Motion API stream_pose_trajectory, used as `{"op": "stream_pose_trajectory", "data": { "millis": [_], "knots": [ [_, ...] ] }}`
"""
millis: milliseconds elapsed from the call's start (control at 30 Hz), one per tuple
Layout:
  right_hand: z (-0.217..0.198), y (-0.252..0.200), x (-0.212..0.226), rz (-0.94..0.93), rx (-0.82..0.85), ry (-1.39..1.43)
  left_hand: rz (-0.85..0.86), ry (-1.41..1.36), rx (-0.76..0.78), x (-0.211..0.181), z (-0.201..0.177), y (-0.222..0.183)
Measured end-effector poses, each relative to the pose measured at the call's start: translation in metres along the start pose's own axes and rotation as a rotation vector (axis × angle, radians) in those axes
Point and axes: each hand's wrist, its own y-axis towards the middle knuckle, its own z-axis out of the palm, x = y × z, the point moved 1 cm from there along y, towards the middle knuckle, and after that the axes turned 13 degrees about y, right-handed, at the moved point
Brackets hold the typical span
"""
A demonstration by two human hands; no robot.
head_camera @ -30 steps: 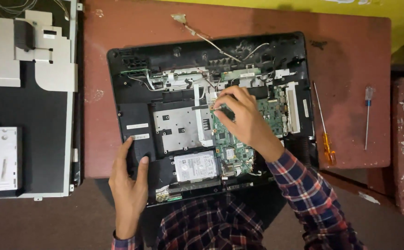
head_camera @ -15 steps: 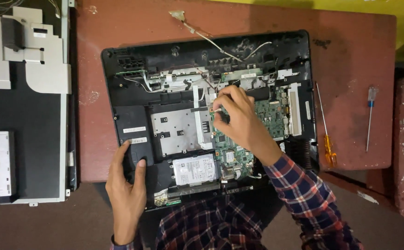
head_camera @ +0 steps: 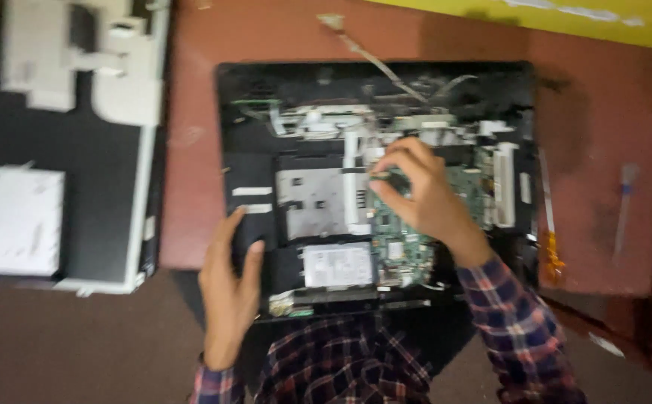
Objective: Disassembling an electronic device by removing screws and internal components using a manual screwdriver.
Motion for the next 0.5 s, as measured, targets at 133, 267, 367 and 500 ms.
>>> {"op": "stream_pose_trajectory", "data": {
  "millis": [133, 267, 367, 500],
  "knots": [
    [0.014, 0.000, 0.006, -0.110, -0.064, -0.079, -0.013, -0.061, -0.084, -0.014, -0.011, 0.002],
    [0.040, 0.017, 0.062, -0.164, -0.075, -0.131, 0.013, -0.270, -0.189, -0.005, -0.014, -0.004],
    [0.072, 0.042, 0.101, -0.275, -0.007, -0.083, -0.044, -0.430, -0.310, 0.003, -0.013, -0.013],
    [0.126, 0.079, 0.169, -0.277, 0.221, -0.094, -0.086, -0.553, -0.535, 0.010, -0.022, -0.036]
  ]
}}
